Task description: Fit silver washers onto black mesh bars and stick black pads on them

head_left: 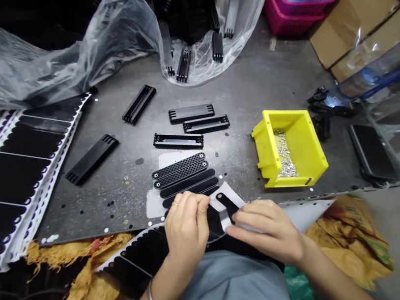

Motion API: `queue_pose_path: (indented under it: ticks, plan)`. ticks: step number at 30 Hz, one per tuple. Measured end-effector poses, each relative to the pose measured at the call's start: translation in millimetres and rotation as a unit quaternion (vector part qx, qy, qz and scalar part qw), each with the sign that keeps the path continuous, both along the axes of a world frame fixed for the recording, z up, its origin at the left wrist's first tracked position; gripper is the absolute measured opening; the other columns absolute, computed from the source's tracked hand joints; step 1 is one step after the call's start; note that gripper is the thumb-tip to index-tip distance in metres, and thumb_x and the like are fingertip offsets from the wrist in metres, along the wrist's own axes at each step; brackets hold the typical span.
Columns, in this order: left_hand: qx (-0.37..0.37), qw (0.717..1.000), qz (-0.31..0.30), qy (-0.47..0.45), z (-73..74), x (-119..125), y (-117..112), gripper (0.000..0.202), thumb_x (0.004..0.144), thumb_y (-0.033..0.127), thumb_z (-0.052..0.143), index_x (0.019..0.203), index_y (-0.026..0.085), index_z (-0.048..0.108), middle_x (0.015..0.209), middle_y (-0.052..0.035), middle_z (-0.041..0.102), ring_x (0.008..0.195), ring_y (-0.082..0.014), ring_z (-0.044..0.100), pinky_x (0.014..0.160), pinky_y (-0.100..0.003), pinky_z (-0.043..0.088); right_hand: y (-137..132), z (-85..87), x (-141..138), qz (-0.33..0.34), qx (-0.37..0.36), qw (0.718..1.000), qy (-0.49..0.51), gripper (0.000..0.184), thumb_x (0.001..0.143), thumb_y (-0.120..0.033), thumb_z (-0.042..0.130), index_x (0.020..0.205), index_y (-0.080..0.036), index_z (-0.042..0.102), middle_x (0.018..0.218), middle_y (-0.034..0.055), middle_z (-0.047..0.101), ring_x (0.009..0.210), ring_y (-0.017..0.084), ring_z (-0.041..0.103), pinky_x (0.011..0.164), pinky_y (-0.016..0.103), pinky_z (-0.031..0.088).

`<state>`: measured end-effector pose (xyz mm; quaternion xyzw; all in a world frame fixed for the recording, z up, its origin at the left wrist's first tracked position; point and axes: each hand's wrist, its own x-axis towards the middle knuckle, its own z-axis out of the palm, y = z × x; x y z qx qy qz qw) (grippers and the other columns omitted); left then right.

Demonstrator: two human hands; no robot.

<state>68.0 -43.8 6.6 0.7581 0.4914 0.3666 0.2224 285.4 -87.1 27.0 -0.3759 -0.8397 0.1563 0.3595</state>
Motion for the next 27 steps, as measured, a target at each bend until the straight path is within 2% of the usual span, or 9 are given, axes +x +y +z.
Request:
queue_pose_path:
  ticks: [1,3,5,8,11,13,17,21,27]
  plan:
    - [0.040,0.999,0.004,0.005,-5.3,0.8,0.0,0.017,0.104,0.011,0.053,0.091,0.019,0.058,0.080,-0.0012,0.065,0.073,-0.0158,0.056,0.072,-0.030,0.044,-1.5,5.2,5.8,-0.016,-0.054,0.995,0.078,0.023,0.100,-0.013,0.061,0.119,-0.023,0.070,0.114,0.0068,0.069,0.102,0.022,0.070,0.085,0.039,0.061]
    - [0.112,0.993,-0.004,0.025,-14.3,3.2,-0.9,0.008,0.102,0.012,0.059,0.098,0.018,0.062,0.082,-0.0021,0.069,0.073,-0.0154,0.059,0.071,-0.029,0.045,1.6,16.5,12.8,-0.079,-0.163,0.950,0.254,0.025,0.099,-0.017,0.063,0.120,-0.031,0.066,0.116,0.0044,0.061,0.086,0.017,0.072,0.071,0.037,0.065]
    - [0.161,0.985,-0.016,0.052,-18.0,4.4,-2.7,0.006,0.101,0.016,0.064,0.107,0.017,0.065,0.086,-0.0028,0.073,0.074,-0.0158,0.063,0.070,-0.029,0.044,14.4,24.4,9.3,-0.148,-0.199,0.914,0.322,0.033,0.096,-0.015,0.067,0.123,-0.034,0.065,0.114,0.0031,0.057,0.073,0.012,0.068,0.057,0.030,0.061]
    - [0.158,0.986,-0.005,0.059,-11.5,-6.6,-0.3,0.018,0.098,0.020,0.070,0.116,0.019,0.069,0.094,-0.0037,0.076,0.082,-0.0172,0.068,0.078,-0.032,0.045,48.2,22.6,-16.2,-0.191,-0.137,0.958,0.163,0.040,0.093,-0.010,0.069,0.126,-0.032,0.069,0.112,0.0056,0.060,0.091,0.017,0.068,0.070,0.029,0.061]
    - [0.076,0.991,0.100,0.044,-0.1,-39.6,14.8,0.010,0.098,0.020,0.068,0.106,0.024,0.071,0.096,-0.0019,0.077,0.090,-0.0187,0.068,0.088,-0.035,0.043,86.4,9.7,-52.0,-0.085,-0.063,0.994,0.010,0.047,0.101,-0.013,0.059,0.145,-0.029,0.059,0.120,0.0087,0.068,0.105,0.020,0.068,0.088,0.036,0.060]
    - [0.010,0.984,0.170,0.051,2.6,-65.8,28.7,0.007,0.099,0.024,0.066,0.100,0.025,0.072,0.094,-0.0006,0.078,0.093,-0.0205,0.067,0.089,-0.037,0.041,106.6,0.8,-71.8,-0.004,-0.045,0.998,-0.035,0.039,0.104,-0.017,0.056,0.142,-0.026,0.062,0.119,0.0079,0.073,0.103,0.020,0.070,0.088,0.037,0.058]
    - [-0.127,0.979,0.160,0.029,-5.4,-95.0,45.7,0.014,0.099,0.030,0.063,0.094,0.028,0.076,0.089,0.0028,0.079,0.092,-0.0215,0.067,0.090,-0.038,0.039,126.2,-9.4,-90.8,0.080,-0.054,0.992,-0.079,0.021,0.106,-0.022,0.055,0.109,-0.020,0.076,0.109,0.0073,0.076,0.093,0.020,0.067,0.083,0.037,0.055]
    - [-0.178,0.972,0.150,-0.034,-10.6,-91.2,46.6,0.016,0.097,0.033,0.062,0.092,0.029,0.077,0.084,0.0042,0.079,0.089,-0.0208,0.068,0.092,-0.039,0.040,127.4,-11.2,-91.0,0.090,-0.079,0.989,-0.087,0.022,0.106,-0.020,0.054,0.112,-0.019,0.075,0.111,0.0089,0.074,0.093,0.020,0.063,0.084,0.038,0.054]
    - [-0.200,0.967,0.155,-0.041,-10.4,-87.9,49.0,0.016,0.092,0.032,0.066,0.080,0.028,0.076,0.079,0.0031,0.076,0.084,-0.0207,0.066,0.092,-0.040,0.040,126.5,-12.5,-91.1,0.085,-0.096,0.989,-0.072,0.021,0.105,-0.019,0.056,0.113,-0.020,0.075,0.111,0.0097,0.073,0.096,0.020,0.064,0.085,0.037,0.055]
